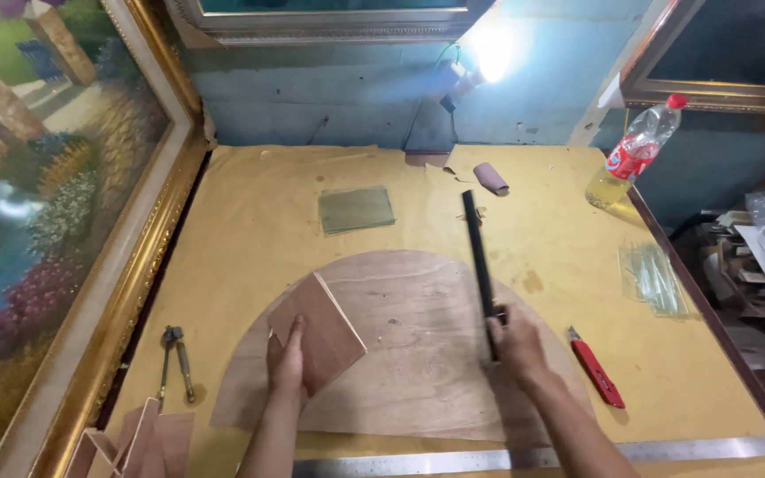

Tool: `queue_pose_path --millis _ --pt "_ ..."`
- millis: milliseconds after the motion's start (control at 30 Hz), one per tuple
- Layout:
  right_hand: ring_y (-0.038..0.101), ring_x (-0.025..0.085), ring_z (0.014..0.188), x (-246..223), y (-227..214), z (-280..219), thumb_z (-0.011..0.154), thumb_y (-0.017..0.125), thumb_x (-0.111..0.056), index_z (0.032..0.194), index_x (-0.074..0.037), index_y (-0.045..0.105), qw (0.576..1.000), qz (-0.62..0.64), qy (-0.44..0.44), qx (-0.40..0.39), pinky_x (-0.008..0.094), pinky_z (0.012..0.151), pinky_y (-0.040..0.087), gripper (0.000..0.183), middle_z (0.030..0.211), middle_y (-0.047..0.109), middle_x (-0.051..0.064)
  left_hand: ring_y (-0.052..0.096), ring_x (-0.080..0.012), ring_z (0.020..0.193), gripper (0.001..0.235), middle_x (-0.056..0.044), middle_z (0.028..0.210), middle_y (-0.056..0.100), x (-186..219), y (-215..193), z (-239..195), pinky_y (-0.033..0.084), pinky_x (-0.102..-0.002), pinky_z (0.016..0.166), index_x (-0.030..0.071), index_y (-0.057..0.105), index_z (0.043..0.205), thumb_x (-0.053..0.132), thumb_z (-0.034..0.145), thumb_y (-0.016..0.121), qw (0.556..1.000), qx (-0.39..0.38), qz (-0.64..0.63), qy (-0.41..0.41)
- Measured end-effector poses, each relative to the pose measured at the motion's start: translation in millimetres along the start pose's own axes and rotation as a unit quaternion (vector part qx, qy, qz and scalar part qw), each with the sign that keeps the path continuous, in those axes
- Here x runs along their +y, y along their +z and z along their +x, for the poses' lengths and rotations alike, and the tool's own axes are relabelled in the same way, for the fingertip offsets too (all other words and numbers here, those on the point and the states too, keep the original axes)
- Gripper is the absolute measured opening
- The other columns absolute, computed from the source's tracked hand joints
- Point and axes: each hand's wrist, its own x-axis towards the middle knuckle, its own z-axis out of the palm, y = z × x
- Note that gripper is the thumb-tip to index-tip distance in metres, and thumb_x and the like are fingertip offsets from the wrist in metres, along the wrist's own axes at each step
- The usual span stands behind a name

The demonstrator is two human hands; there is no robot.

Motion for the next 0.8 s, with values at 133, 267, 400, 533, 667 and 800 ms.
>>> queue_pose_path --millis 133,267,400,533,667,800 --pt "0.056 0.027 0.068 -70 62 -55 0.075 0.057 -0.023 0.085 -0.014 0.053 0.988 0.014 -0.138 -0.066 0.039 0.062 0.041 0.014 0.075 0.059 0.008 0.052 -0.0269 0.107 0.053 -0.011 0.119 0.053 -2 -23 15 0.046 -0.038 0.086 0.004 0.045 0.121 0.031 0.076 0.055 0.998 0.047 -0.033 0.015" --pt "0.055 0.033 0.078 -120 71 -78 0.079 0.049 -0.020 0.090 -0.014 0.050 0.975 -0.037 -0.152 -0.159 0.046 0.064 0.042 0.013 0.090 0.055 0.010 0.051 -0.0239 0.108 0.054 -0.010 0.118 0.055 -2 -51 36 0.043 -0.033 0.089 0.004 0.046 0.117 0.031 0.072 0.060 0.993 0.033 0.091 0.073" --pt "0.059 0.037 0.092 -104 33 -50 0.086 0.046 -0.029 0.109 -0.022 0.049 0.985 -0.122 -0.047 -0.109 0.047 0.079 0.049 0.024 0.096 0.056 0.012 0.053 -0.0336 0.106 0.071 -0.014 0.110 0.059 -32 -96 115 0.043 -0.047 0.088 0.013 0.048 0.117 0.052 0.064 0.074 0.918 -0.022 0.370 0.140" --pt "0.058 0.037 0.097 -18 -7 10 0.089 0.045 -0.031 0.108 -0.020 0.053 0.988 -0.148 0.011 -0.029 0.047 0.081 0.048 0.023 0.097 0.057 0.013 0.053 -0.0331 0.107 0.068 -0.014 0.113 0.058 -9 -86 106 0.044 -0.048 0.089 0.015 0.046 0.119 0.052 0.066 0.069 0.897 -0.048 0.414 0.145" --pt "0.057 0.036 0.099 48 -36 49 0.086 0.049 -0.030 0.109 -0.015 0.059 0.978 -0.198 0.064 0.022 0.049 0.081 0.047 0.029 0.099 0.059 0.017 0.052 -0.0370 0.107 0.068 -0.016 0.114 0.056 1 -67 107 0.045 -0.050 0.087 0.016 0.044 0.122 0.054 0.069 0.063 0.854 -0.068 0.480 0.189" --pt "0.055 0.034 0.106 106 -36 79 0.084 0.048 -0.036 0.115 -0.024 0.061 0.966 -0.230 0.119 0.013 0.050 0.081 0.046 0.036 0.111 0.061 0.012 0.051 -0.0376 0.106 0.063 -0.015 0.110 0.056 7 -64 91 0.047 -0.049 0.083 0.011 0.053 0.116 0.054 0.070 0.062 0.756 -0.005 0.607 0.246"
